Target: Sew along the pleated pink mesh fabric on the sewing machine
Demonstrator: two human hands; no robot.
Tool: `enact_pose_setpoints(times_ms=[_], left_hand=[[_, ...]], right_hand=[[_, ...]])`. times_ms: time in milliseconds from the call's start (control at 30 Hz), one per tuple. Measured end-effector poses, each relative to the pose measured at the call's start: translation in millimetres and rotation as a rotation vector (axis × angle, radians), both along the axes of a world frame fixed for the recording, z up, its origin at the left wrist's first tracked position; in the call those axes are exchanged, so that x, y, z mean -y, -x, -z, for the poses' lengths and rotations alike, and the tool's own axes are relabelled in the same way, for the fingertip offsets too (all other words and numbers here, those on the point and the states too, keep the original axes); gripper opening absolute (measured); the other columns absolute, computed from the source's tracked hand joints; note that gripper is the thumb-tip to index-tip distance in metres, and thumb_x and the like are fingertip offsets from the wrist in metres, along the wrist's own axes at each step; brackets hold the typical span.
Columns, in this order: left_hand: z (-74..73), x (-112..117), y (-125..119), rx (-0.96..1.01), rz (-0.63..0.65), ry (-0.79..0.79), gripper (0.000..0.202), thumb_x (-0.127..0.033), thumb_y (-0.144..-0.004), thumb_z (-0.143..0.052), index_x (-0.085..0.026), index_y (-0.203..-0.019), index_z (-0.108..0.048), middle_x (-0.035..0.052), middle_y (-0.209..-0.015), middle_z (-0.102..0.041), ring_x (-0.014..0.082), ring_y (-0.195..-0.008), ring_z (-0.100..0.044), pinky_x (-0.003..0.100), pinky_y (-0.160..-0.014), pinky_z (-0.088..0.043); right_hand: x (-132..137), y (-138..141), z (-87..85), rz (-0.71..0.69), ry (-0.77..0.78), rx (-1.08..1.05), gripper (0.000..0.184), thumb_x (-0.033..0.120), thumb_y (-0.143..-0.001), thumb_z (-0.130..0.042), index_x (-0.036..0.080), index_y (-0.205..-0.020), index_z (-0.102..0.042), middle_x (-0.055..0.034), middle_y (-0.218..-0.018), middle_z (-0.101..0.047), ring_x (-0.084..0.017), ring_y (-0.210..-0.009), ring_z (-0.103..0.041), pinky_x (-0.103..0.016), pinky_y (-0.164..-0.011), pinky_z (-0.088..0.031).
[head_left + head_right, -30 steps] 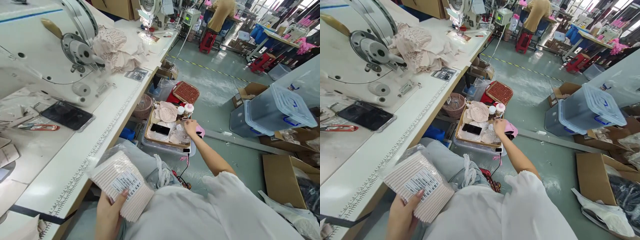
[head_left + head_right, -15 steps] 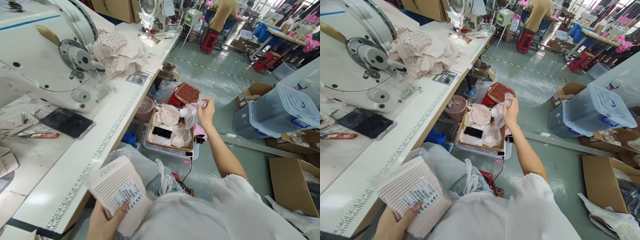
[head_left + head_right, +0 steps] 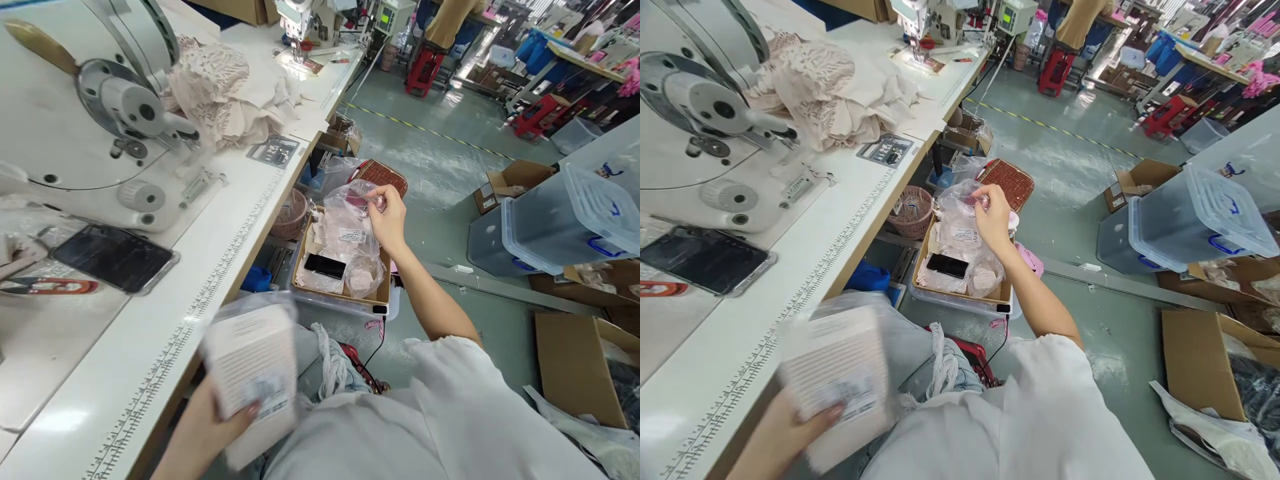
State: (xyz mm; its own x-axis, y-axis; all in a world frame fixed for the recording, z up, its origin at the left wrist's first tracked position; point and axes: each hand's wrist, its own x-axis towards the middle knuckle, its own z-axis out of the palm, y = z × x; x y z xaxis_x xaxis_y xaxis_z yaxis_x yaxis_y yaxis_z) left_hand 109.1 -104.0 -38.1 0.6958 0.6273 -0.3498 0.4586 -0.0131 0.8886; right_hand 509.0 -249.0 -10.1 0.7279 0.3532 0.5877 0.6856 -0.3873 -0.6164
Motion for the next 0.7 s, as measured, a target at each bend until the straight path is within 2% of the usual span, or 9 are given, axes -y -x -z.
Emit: enact_pose_setpoints(times_ms=[100, 200, 267, 300, 367, 433, 533, 633, 700], left_hand=[[9.6, 25.4, -75.2, 0.179, 0.487, 0.068, 0.056, -0.021, -0.056, -0.084, -0.021, -0.111, -0.074, 0.0136, -0.126, -0.07, 0.0352, -0.122, -0.064, 0.042, -0.101, -0.053], [20.1, 47.8, -127.6, 0.285, 0.726, 0.0, 0.049, -0.018, -0.062, -0.08, -0.015, -0.11, -0.073, 0.019, -0.163, -0.03, 0.0364, -0.147, -0.038, 0.039, -0.107, -0.048], [23.9, 54.6, -147.8, 0.327, 0.711, -0.097, 0.052, -0.018, -0.066, -0.078, -0.014, -0.118, -0.069, 0.0187, -0.168, -0.012, 0.0355, -0.145, -0.04, 0.038, -0.111, -0.044], [25.0, 55.3, -154.7, 0.342, 0.701, -0.142, 0.055, -0.018, -0.066, -0.079, -0.015, -0.12, -0.068, 0.0191, -0.167, -0.013, 0.0351, -0.143, -0.043, 0.039, -0.112, -0.042], [27.1, 52.7, -164.1, 0.356, 0.712, -0.197, 0.059, -0.018, -0.065, -0.079, -0.017, -0.122, -0.066, 0.0188, -0.158, -0.033, 0.0334, -0.136, -0.05, 0.04, -0.113, -0.041], [30.8, 46.9, -167.7, 0.346, 0.726, -0.205, 0.054, -0.019, -0.062, -0.078, -0.018, -0.116, -0.067, 0.0146, -0.136, -0.056, 0.0315, -0.127, -0.056, 0.04, -0.109, -0.044], [40.7, 37.0, -163.9, 0.308, 0.586, -0.146, 0.047, -0.026, -0.062, -0.078, -0.017, -0.107, -0.067, 0.0105, -0.119, -0.064, 0.0301, -0.121, -0.058, 0.04, -0.107, -0.045], [52.0, 31.3, -156.7, 0.299, 0.395, 0.009, 0.056, -0.036, -0.061, -0.082, -0.017, -0.112, -0.067, 0.0106, -0.123, -0.063, 0.0298, -0.127, -0.055, 0.039, -0.11, -0.043], [56.5, 30.5, -152.5, 0.303, 0.319, 0.119, 0.061, -0.039, -0.057, -0.086, -0.017, -0.111, -0.068, 0.0114, -0.125, -0.064, 0.0301, -0.127, -0.056, 0.039, -0.11, -0.043]], right_hand=[[16.8, 20.8, -8.2, -0.028, -0.023, -0.081, 0.01, 0.014, -0.081, -0.052, 0.022, -0.086, -0.056, -0.0007, -0.089, -0.059, -0.015, -0.077, -0.052, -0.032, -0.081, -0.047], [27.7, 47.1, -13.4, -0.178, 0.013, -0.203, 0.005, 0.018, -0.082, -0.057, 0.021, -0.085, -0.059, 0.0001, -0.086, -0.059, -0.016, -0.078, -0.053, -0.034, -0.081, -0.047], [33.5, 64.6, -15.5, -0.385, 0.051, -0.365, 0.002, 0.023, -0.084, -0.061, 0.021, -0.085, -0.061, 0.0003, -0.085, -0.061, -0.016, -0.08, -0.055, -0.035, -0.083, -0.048], [36.6, 71.1, -15.6, -0.503, 0.068, -0.455, 0.006, 0.027, -0.085, -0.063, 0.021, -0.084, -0.062, 0.0004, -0.085, -0.062, -0.016, -0.081, -0.057, -0.035, -0.083, -0.049], [45.1, 75.0, -11.7, -0.723, 0.098, -0.605, 0.015, 0.035, -0.086, -0.066, 0.021, -0.089, -0.064, -0.0005, -0.088, -0.066, -0.017, -0.083, -0.059, -0.036, -0.083, -0.05], [59.8, 64.5, 0.3, -0.828, 0.103, -0.681, 0.028, 0.042, -0.089, -0.062, 0.023, -0.11, -0.064, -0.0033, -0.1, -0.068, -0.019, -0.091, -0.062, -0.037, -0.085, -0.052], [93.0, 33.5, 36.3, -0.652, 0.158, -0.639, 0.051, 0.033, -0.095, -0.047, 0.026, -0.145, -0.043, -0.0102, -0.134, -0.059, -0.023, -0.113, -0.059, -0.044, -0.095, -0.05], [121.0, 15.5, 84.9, -0.398, 0.701, -0.49, 0.065, 0.011, -0.075, -0.066, 0.019, -0.139, -0.054, -0.0174, -0.143, -0.05, -0.03, -0.126, -0.049, -0.051, -0.106, -0.04], [127.2, 16.4, 113.1, -0.215, 0.898, -0.441, 0.069, 0.002, -0.067, -0.069, 0.019, -0.134, -0.059, -0.0163, -0.138, -0.053, -0.03, -0.122, -0.051, -0.046, -0.104, -0.042]])
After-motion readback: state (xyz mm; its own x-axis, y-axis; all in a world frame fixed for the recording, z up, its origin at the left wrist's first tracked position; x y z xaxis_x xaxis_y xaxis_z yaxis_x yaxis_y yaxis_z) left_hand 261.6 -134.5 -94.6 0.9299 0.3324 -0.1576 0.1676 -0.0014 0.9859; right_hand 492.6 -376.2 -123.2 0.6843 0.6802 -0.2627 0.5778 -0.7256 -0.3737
